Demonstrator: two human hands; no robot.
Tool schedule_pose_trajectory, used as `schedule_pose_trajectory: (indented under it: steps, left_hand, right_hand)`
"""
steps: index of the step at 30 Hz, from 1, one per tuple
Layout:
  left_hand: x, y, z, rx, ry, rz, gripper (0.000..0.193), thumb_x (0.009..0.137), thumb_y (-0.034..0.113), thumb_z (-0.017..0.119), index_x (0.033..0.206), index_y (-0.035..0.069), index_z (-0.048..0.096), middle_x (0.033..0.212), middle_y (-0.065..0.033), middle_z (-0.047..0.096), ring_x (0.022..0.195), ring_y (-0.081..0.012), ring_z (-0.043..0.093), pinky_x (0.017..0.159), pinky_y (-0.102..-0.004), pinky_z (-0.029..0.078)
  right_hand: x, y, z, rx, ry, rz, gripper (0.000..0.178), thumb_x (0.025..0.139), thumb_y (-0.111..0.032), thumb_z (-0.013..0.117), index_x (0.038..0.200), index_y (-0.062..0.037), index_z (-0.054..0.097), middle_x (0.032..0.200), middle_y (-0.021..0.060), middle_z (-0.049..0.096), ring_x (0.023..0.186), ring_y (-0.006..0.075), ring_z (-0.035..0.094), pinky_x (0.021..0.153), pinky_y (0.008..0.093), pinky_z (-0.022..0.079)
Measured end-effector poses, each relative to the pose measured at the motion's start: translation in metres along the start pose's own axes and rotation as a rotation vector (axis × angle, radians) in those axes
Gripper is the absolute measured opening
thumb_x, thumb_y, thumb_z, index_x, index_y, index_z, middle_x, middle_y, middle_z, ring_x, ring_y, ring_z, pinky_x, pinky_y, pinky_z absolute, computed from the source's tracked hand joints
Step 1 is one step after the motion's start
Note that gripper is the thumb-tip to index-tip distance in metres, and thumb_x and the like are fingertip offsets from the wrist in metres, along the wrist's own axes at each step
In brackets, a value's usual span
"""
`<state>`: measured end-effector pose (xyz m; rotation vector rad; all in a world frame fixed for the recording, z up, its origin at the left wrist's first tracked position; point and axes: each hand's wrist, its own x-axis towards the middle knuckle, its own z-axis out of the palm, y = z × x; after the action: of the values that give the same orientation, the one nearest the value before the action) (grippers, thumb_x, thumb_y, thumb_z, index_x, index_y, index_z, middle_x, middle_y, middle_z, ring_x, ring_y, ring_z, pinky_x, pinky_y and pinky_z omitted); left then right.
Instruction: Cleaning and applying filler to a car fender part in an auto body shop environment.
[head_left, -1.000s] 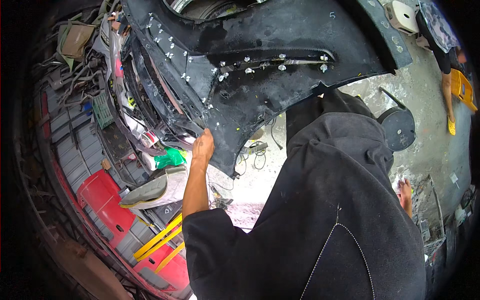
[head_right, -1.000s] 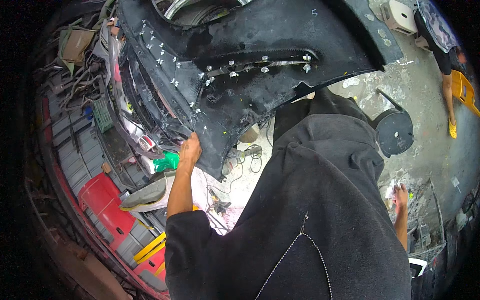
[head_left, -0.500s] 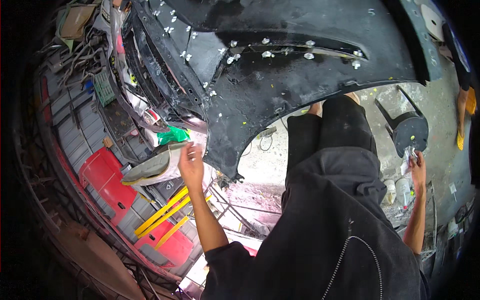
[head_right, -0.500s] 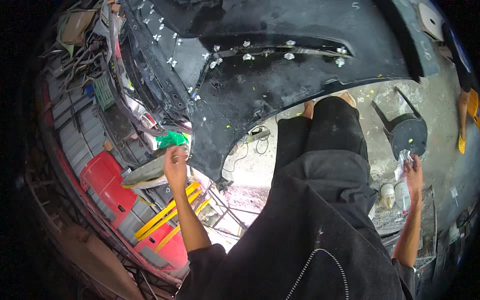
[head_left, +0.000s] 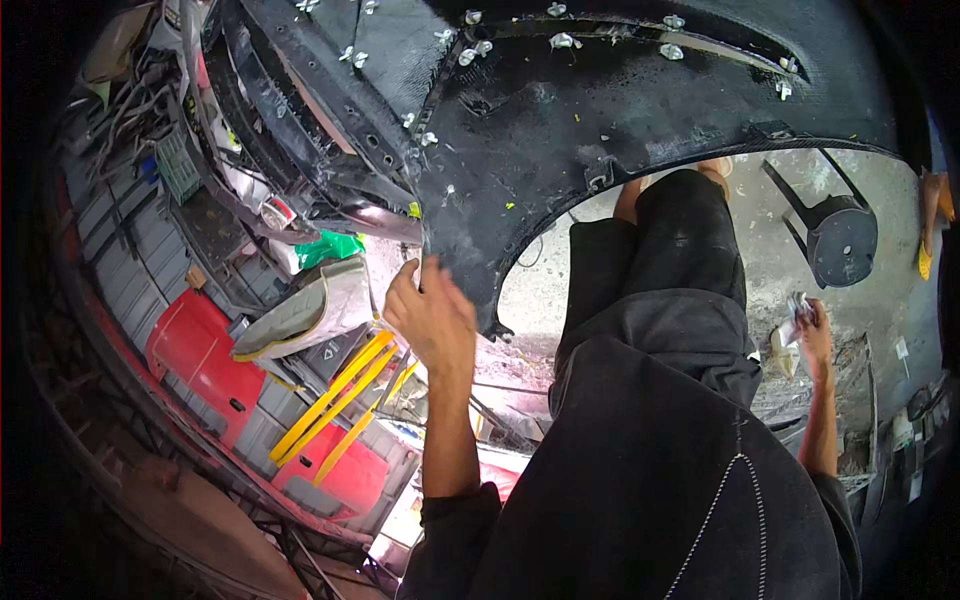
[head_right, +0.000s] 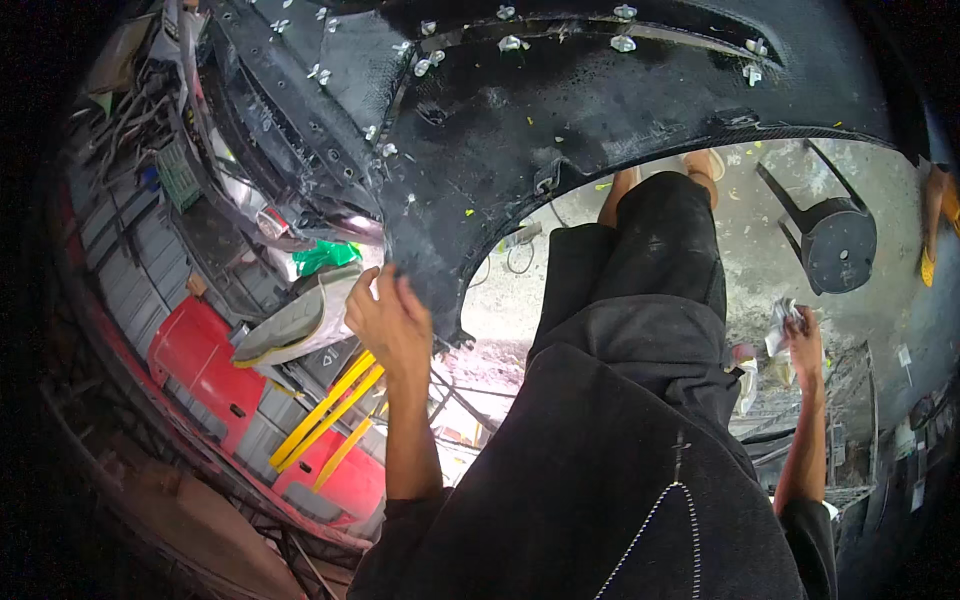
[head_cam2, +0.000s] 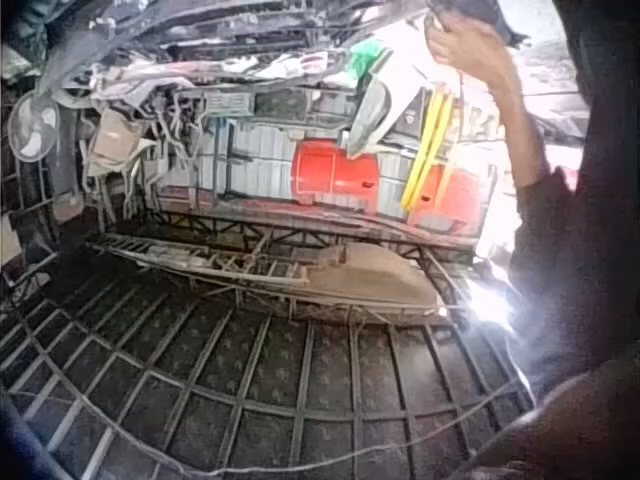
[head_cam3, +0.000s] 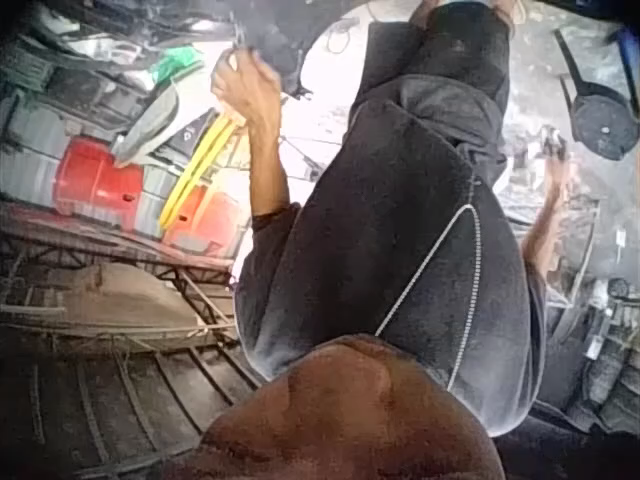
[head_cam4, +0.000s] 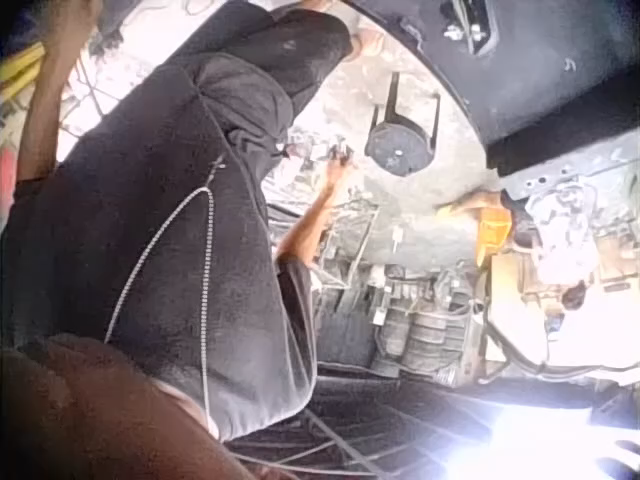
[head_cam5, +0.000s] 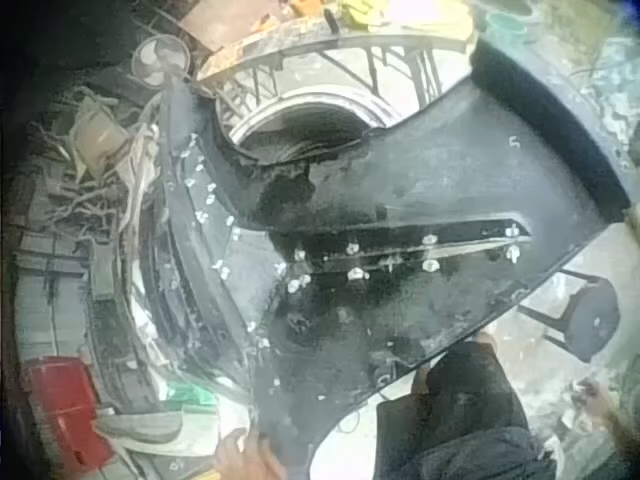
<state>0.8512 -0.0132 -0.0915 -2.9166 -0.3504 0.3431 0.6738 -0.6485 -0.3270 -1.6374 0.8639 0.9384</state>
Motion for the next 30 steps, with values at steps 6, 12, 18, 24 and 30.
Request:
schedule_pose_trajectory:
  steps: [6,12,18,24,30]
  left_hand:
    - [0.038,0.048,0.054,-0.300,-0.028,0.158,0.019,0.094,0.011,0.065,0.112,0.005,0.066,0.104,-0.0152,0.062,0.097,-0.0377,0.064,0.084,-0.0472,0.051]
    - [0.043,0.028,0.078,-0.211,-0.172,0.080,0.010,0.095,0.008,0.061,0.105,0.004,0.061,0.103,-0.0164,0.059,0.094,-0.0401,0.065,0.077,-0.0508,0.052]
    - [-0.050,0.042,-0.012,-0.295,-0.572,0.010,0.039,0.100,0.034,0.061,0.075,0.005,0.067,0.077,-0.0199,0.070,0.072,-0.0420,0.067,0.068,-0.0520,0.052]
    - [-0.090,0.055,-0.067,-1.112,-0.460,-0.448,0.032,0.092,0.010,0.075,0.122,-0.001,0.068,0.107,-0.0188,0.073,0.094,-0.0276,0.075,0.079,-0.0347,0.060]
    - [-0.097,0.060,-0.050,-1.271,-0.212,-0.474,0.018,0.100,0.008,0.064,0.112,-0.004,0.067,0.094,-0.0054,0.072,0.079,-0.0096,0.063,0.071,-0.0238,0.050]
  right_hand:
    - [-0.031,0.003,0.036,-0.022,0.046,0.029,0.024,0.098,-0.011,0.060,0.120,-0.0018,0.059,0.091,0.0017,0.058,0.077,0.0103,0.053,0.067,0.0276,0.044]
    - [-0.049,-0.003,0.059,0.009,0.086,0.103,0.025,0.099,-0.010,0.060,0.123,-0.0016,0.059,0.093,0.0010,0.059,0.080,0.0097,0.051,0.071,0.0269,0.043]
    - [-0.051,-0.029,0.052,0.041,0.175,0.082,0.035,0.100,-0.013,0.064,0.131,0.0003,0.057,0.096,0.0002,0.061,0.082,0.0093,0.054,0.073,0.0260,0.045]
    - [-0.094,-0.267,0.164,-0.090,-0.242,-0.456,0.036,0.092,-0.009,0.074,0.125,-0.0015,0.063,0.108,0.0076,0.070,0.091,0.0144,0.067,0.080,0.0303,0.055]
    - [-0.133,-0.361,0.293,-0.265,-0.866,-0.903,0.048,0.092,-0.026,0.072,0.135,-0.0091,0.057,0.096,0.0131,0.060,0.080,0.0321,0.067,0.064,0.0416,0.057]
